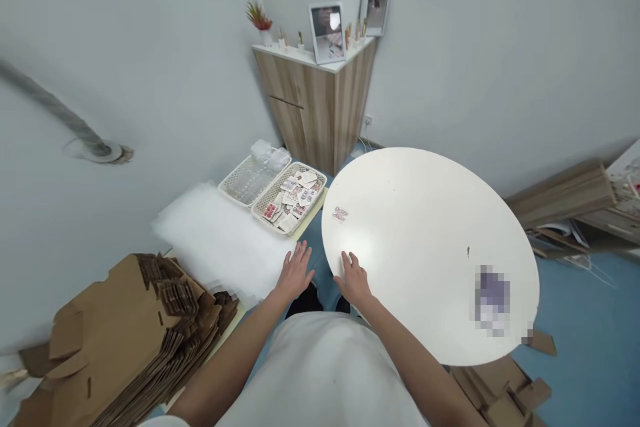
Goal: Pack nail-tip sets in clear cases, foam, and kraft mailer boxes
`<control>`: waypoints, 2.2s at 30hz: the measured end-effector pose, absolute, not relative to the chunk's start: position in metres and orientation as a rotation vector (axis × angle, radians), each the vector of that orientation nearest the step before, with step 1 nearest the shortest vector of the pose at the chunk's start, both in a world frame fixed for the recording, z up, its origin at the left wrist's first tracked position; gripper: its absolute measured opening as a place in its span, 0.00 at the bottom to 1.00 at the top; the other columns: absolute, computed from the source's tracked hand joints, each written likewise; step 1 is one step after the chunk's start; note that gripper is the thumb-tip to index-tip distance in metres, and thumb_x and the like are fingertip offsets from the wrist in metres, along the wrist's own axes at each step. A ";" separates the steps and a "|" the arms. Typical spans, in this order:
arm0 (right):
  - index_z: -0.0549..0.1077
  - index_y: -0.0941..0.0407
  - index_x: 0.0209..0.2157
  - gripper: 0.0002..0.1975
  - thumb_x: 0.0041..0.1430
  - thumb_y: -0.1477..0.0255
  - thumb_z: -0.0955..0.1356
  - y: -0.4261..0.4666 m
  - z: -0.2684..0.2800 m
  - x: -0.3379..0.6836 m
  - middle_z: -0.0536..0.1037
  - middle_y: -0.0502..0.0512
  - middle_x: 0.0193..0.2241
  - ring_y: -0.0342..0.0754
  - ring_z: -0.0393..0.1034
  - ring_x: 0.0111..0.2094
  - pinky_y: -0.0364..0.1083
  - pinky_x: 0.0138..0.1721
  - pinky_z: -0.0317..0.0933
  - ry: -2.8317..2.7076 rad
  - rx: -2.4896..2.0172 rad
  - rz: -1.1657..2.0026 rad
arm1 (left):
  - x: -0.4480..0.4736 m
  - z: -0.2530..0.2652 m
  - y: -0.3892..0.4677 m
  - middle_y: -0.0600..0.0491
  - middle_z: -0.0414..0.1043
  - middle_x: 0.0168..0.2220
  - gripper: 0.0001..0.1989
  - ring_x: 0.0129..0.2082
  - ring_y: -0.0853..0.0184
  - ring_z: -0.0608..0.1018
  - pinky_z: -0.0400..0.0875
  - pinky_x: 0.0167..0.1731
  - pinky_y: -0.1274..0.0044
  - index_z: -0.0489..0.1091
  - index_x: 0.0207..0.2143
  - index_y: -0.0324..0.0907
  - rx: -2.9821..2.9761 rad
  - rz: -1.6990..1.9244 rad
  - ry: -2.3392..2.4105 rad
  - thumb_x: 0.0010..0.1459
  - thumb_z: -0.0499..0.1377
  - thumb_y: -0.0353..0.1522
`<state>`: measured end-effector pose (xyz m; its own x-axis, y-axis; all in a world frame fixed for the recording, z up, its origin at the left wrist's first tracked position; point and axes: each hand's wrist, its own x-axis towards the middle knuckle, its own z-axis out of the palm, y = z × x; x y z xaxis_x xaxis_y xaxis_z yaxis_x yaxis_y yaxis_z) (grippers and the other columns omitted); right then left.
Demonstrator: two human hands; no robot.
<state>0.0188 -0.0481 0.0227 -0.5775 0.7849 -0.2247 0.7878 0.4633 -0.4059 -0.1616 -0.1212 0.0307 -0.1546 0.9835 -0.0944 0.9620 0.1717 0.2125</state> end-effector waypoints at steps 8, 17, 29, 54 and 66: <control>0.46 0.57 0.57 0.30 0.54 0.67 0.59 -0.051 0.038 -0.038 0.58 0.64 0.54 0.54 0.56 0.52 0.54 0.48 0.52 2.842 1.256 -0.775 | -0.211 0.058 -0.141 0.46 0.55 0.56 0.21 0.57 0.60 0.55 0.55 0.52 0.66 0.59 0.50 0.40 1.812 0.307 2.227 0.54 0.49 0.34; 0.50 0.54 0.56 0.26 0.55 0.66 0.59 -0.059 0.056 -0.130 0.67 0.60 0.48 0.52 0.62 0.47 0.61 0.51 0.41 2.987 1.021 -0.773 | -0.269 0.068 -0.151 0.46 0.61 0.52 0.19 0.52 0.62 0.64 0.59 0.50 0.70 0.61 0.48 0.40 1.633 0.584 2.253 0.54 0.50 0.36; 0.66 0.55 0.45 0.18 0.55 0.65 0.59 0.045 0.092 -0.207 0.71 0.57 0.42 0.51 0.64 0.45 0.55 0.48 0.48 3.087 1.002 -0.736 | -0.320 0.077 -0.092 0.46 0.65 0.48 0.20 0.49 0.61 0.67 0.62 0.47 0.70 0.62 0.47 0.40 1.484 0.813 2.157 0.52 0.53 0.38; 0.61 0.57 0.48 0.21 0.55 0.62 0.60 0.220 0.025 -0.340 0.61 0.61 0.50 0.52 0.53 0.52 0.56 0.52 0.47 3.073 1.159 -1.092 | -0.424 0.034 0.104 0.50 0.45 0.60 0.32 0.58 0.62 0.55 0.56 0.52 0.70 0.45 0.58 0.44 0.418 1.334 1.684 0.51 0.51 0.28; 0.57 0.57 0.51 0.26 0.51 0.62 0.62 0.211 0.012 -0.337 0.57 0.62 0.54 0.55 0.50 0.55 0.58 0.53 0.46 3.019 1.156 -1.126 | -0.419 0.033 0.109 0.52 0.49 0.59 0.29 0.59 0.62 0.50 0.51 0.55 0.72 0.52 0.56 0.41 0.265 1.486 1.511 0.50 0.49 0.26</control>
